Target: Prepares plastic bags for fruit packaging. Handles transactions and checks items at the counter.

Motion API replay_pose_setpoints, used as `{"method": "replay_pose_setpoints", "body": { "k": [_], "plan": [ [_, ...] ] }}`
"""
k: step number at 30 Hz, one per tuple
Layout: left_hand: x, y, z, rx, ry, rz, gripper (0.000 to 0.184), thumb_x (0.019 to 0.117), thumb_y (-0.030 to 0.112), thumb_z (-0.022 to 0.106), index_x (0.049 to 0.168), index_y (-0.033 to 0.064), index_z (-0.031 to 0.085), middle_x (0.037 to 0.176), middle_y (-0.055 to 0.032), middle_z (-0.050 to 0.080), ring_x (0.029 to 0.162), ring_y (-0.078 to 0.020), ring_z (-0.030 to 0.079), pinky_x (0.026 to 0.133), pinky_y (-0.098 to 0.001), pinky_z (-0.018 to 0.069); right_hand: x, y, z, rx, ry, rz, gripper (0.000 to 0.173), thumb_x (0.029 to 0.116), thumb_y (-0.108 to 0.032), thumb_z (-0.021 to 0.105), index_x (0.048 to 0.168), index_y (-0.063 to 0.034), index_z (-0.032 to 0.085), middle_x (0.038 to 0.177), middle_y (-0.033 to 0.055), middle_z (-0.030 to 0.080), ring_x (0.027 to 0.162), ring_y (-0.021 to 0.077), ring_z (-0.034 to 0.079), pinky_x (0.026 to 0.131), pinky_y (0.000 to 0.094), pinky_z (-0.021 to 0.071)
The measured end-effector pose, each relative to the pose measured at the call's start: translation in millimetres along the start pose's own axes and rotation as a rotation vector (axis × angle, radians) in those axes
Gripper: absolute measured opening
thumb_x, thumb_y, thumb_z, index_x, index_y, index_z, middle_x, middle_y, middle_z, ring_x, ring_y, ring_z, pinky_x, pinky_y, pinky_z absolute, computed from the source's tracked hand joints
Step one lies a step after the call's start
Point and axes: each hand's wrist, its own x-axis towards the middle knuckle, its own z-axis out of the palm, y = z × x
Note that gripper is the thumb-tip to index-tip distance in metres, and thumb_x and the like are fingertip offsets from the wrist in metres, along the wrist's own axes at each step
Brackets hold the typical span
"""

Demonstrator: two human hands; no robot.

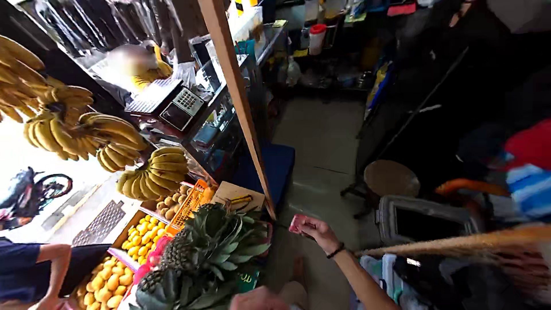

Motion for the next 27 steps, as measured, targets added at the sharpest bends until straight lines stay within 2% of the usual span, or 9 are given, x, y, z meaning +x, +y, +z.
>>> {"method": "replay_pose_setpoints", "body": {
  "k": [3, 8, 10, 13, 15, 17, 20, 23, 27],
  "plan": [
    [141, -64, 49, 0.243, 0.114, -0.038, 0.023, 0.0972, 0.009, 0.066, 0.117, 0.0004, 0.072, 0.115, -0.0115, 0.072, 0.105, -0.0165, 0.070, 0.094, -0.0341, 0.0593, 89, -53, -16, 0.053, -0.008, -0.155, 0.014, 0.0912, -0.006, 0.072, 0.102, 0.0032, 0.073, 0.086, 0.0069, 0.075, 0.074, 0.0126, 0.071, 0.072, 0.0306, 0.0624],
    [369, -144, 26, 0.227, 0.425, -0.274, 0.048, 0.1018, 0.023, 0.061, 0.141, -0.0042, 0.052, 0.133, -0.0221, 0.060, 0.114, -0.0265, 0.065, 0.093, -0.0414, 0.0572, 224, -142, -75, 0.008, 0.022, -0.104, 0.020, 0.0904, -0.010, 0.075, 0.105, 0.0041, 0.072, 0.089, 0.0079, 0.075, 0.078, 0.0129, 0.071, 0.074, 0.0321, 0.0613],
    [454, -171, 10, 0.098, 0.413, -0.334, 0.045, 0.1035, 0.023, 0.057, 0.140, -0.0025, 0.053, 0.125, -0.0193, 0.065, 0.107, -0.0243, 0.068, 0.090, -0.0414, 0.0584, 281, -163, -108, -0.044, 0.055, -0.066, 0.020, 0.0880, -0.010, 0.079, 0.101, 0.0032, 0.073, 0.086, 0.0085, 0.075, 0.076, 0.0132, 0.071, 0.072, 0.0323, 0.0613],
    [560, -202, -5, -0.064, 0.310, -0.375, 0.026, 0.1041, 0.019, 0.057, 0.119, 0.0000, 0.067, 0.104, -0.0112, 0.072, 0.088, -0.0176, 0.070, 0.080, -0.0373, 0.0587, 358, -186, -157, -0.062, 0.084, -0.021, 0.020, 0.0832, -0.009, 0.084, 0.096, 0.0016, 0.073, 0.083, 0.0081, 0.075, 0.072, 0.0121, 0.070, 0.068, 0.0295, 0.0598],
    [621, -218, -13, -0.127, 0.247, -0.360, 0.021, 0.1029, 0.016, 0.058, 0.110, -0.0016, 0.068, 0.096, -0.0099, 0.072, 0.084, -0.0166, 0.069, 0.078, -0.0363, 0.0589, 409, -201, -184, -0.085, 0.082, -0.007, 0.021, 0.0808, -0.010, 0.086, 0.093, 0.0010, 0.072, 0.081, 0.0063, 0.075, 0.069, 0.0099, 0.069, 0.067, 0.0274, 0.0590],
    [677, -238, -18, -0.162, 0.195, -0.364, 0.024, 0.1012, 0.018, 0.062, 0.114, -0.0030, 0.065, 0.100, -0.0107, 0.072, 0.087, -0.0180, 0.070, 0.080, -0.0371, 0.0601, 465, -207, -212, -0.211, 0.070, -0.002, 0.026, 0.0786, -0.017, 0.089, 0.089, -0.0012, 0.072, 0.079, 0.0042, 0.073, 0.070, 0.0090, 0.069, 0.070, 0.0289, 0.0602],
    [749, -281, -20, -0.131, 0.169, -0.419, 0.034, 0.0983, 0.021, 0.068, 0.123, -0.0022, 0.064, 0.112, -0.0114, 0.073, 0.101, -0.0197, 0.071, 0.090, -0.0388, 0.0603, 555, -203, -245, -0.518, 0.009, -0.019, 0.032, 0.0787, -0.036, 0.086, 0.085, -0.0080, 0.074, 0.078, 0.0022, 0.072, 0.073, 0.0140, 0.069, 0.074, 0.0418, 0.0575],
    [816, -318, -25, -0.189, 0.283, -0.499, 0.038, 0.0959, 0.018, 0.071, 0.126, -0.0034, 0.062, 0.110, -0.0133, 0.072, 0.098, -0.0210, 0.072, 0.090, -0.0408, 0.0605, 652, -212, -260, -0.641, -0.239, 0.004, 0.023, 0.0822, -0.029, 0.082, 0.085, -0.0071, 0.075, 0.082, 0.0057, 0.074, 0.079, 0.0191, 0.071, 0.080, 0.0473, 0.0585],
    [889, -337, -44, -0.286, 0.424, -0.648, 0.029, 0.0977, 0.016, 0.066, 0.121, -0.0023, 0.067, 0.101, -0.0123, 0.074, 0.088, -0.0194, 0.073, 0.084, -0.0399, 0.0622, 764, -242, -266, -0.723, -0.597, 0.109, 0.025, 0.0777, -0.027, 0.083, 0.081, -0.0043, 0.072, 0.077, 0.0087, 0.069, 0.077, 0.0224, 0.066, 0.076, 0.0491, 0.0531]
  ]
}}
